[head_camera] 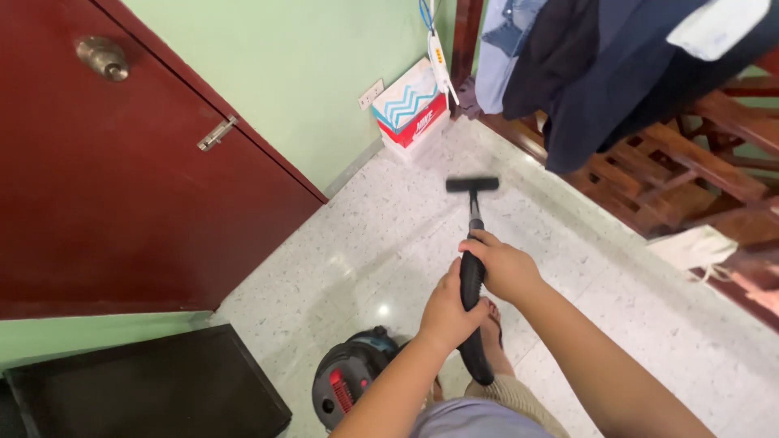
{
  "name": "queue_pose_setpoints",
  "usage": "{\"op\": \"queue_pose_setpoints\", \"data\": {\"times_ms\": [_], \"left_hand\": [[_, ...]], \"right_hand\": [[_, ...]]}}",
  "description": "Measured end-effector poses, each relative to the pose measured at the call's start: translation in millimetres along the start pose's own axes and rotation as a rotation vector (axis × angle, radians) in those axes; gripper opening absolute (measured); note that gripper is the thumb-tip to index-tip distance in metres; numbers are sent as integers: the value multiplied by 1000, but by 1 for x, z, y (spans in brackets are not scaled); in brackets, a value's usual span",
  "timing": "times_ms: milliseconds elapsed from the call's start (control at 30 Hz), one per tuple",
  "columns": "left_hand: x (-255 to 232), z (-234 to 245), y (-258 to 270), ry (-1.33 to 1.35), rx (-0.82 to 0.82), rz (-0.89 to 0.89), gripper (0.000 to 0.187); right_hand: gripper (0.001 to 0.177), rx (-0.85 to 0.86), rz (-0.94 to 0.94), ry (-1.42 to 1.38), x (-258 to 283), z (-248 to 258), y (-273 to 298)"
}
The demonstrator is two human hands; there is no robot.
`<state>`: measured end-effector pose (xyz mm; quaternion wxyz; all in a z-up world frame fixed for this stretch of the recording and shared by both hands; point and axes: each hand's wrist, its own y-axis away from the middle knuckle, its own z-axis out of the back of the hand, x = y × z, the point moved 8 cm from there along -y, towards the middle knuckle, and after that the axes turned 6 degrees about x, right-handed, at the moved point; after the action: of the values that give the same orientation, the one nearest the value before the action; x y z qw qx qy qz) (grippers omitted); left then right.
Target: The person vacuums a tiled floor, guiding the nozzle around a curtain, a doorway, and a wooden railing. They hold the hose with both hands, occasionally repositioning the vacuum canister to reach different areas.
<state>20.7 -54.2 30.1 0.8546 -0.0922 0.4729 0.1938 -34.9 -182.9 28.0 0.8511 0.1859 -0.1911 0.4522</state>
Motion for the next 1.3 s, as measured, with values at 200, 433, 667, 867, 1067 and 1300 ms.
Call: {"op": "queue_pose_setpoints", "data": {"times_ms": [200,433,667,867,1067,1300], "left_hand": [[-43,55,52,-40,101,27,76],[-55,70,66,-107,24,-199,81],[-14,19,13,-177,153,-60,84],[7,-43,-49,-140,239,111,89],[10,-72,-82,-186,257,109,86],[14,-72,-73,-179,281,133,84]], "right_hand": [[53,-17,-65,-35,68,25,61],[61,-54,-106,6,84,34,78],[72,29,-137,50,25,8,42],[53,-50,-124,127,-66,4,-17],[48,1,-138,189,-139,-1,-66],[51,115,-202,198,-152,-14,-60]]}}
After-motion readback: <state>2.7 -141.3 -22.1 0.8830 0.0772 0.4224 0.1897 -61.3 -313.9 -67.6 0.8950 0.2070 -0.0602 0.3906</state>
